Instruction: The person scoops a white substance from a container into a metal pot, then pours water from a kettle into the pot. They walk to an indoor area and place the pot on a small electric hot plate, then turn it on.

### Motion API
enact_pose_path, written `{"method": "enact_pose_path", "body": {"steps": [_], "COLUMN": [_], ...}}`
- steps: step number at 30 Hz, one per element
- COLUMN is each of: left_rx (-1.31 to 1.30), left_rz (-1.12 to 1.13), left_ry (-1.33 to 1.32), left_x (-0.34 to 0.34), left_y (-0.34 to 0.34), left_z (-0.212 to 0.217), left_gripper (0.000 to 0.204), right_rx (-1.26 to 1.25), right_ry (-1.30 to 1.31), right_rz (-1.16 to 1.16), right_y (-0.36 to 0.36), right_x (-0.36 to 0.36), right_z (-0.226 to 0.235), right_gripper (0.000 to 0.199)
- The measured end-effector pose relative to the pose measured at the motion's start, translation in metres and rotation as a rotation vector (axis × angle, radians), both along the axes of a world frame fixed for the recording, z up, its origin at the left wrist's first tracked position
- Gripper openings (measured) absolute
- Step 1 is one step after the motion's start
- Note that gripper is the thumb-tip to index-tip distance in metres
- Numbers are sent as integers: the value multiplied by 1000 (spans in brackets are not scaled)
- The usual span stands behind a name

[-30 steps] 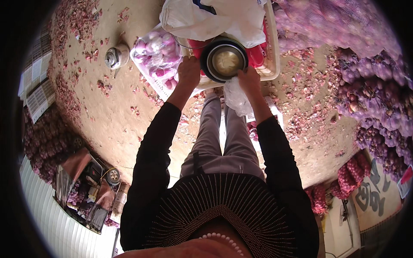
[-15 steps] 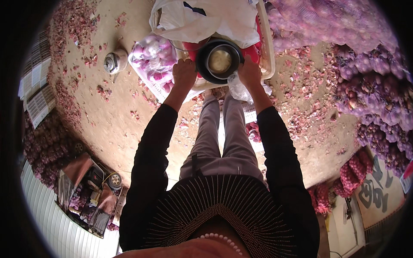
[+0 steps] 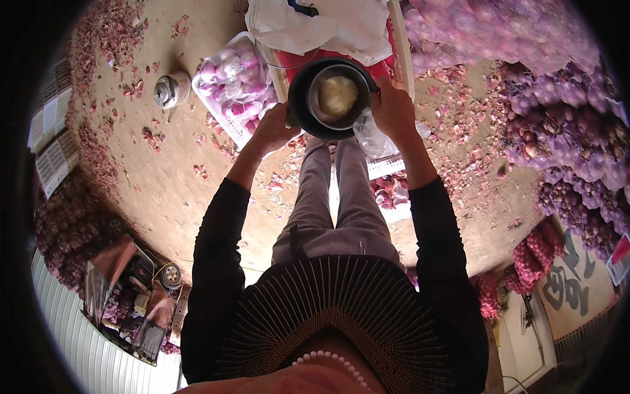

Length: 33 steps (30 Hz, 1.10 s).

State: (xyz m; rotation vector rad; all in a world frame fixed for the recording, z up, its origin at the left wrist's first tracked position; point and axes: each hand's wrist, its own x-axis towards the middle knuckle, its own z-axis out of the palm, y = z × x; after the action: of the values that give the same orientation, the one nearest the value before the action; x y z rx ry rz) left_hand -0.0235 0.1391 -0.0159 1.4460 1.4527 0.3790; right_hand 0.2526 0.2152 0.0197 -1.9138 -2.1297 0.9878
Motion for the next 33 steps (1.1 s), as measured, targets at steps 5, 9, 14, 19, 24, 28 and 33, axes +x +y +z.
{"method": "enact_pose_path", "body": {"steps": [5,9,14,19,24,28,33], "left_rx": [-32,-31,-275,-114,-20,-10,17], "left_rz": [116,139,318,468,579,682,785], "left_ry": [-41,-45,-200,-221,-173,-161,-177], "left_x": [-8,-8,-17,-19,-29,-34,-37], "left_y": [-46,-76,-109,-148,-166,-176,-192], "left_z": [-15,-5,2,2,6,19,17], "left_gripper": [41,36,31,27,25,22,23], "right_rx": [-39,-42,-88,-535,-12,75,209], "right_ry": [-39,-68,8,418,78,-257,-170], "right_rz": [116,238,356,68,178,281,384], "right_y": [-10,-22,-22,6,45,81,100], "right_x": [-16,-27,-51,-61,-104,-165,-188], "right_z": [15,13,13,-13,-57,-75,-120], "right_gripper": [18,20,19,24,37,48,54]}}
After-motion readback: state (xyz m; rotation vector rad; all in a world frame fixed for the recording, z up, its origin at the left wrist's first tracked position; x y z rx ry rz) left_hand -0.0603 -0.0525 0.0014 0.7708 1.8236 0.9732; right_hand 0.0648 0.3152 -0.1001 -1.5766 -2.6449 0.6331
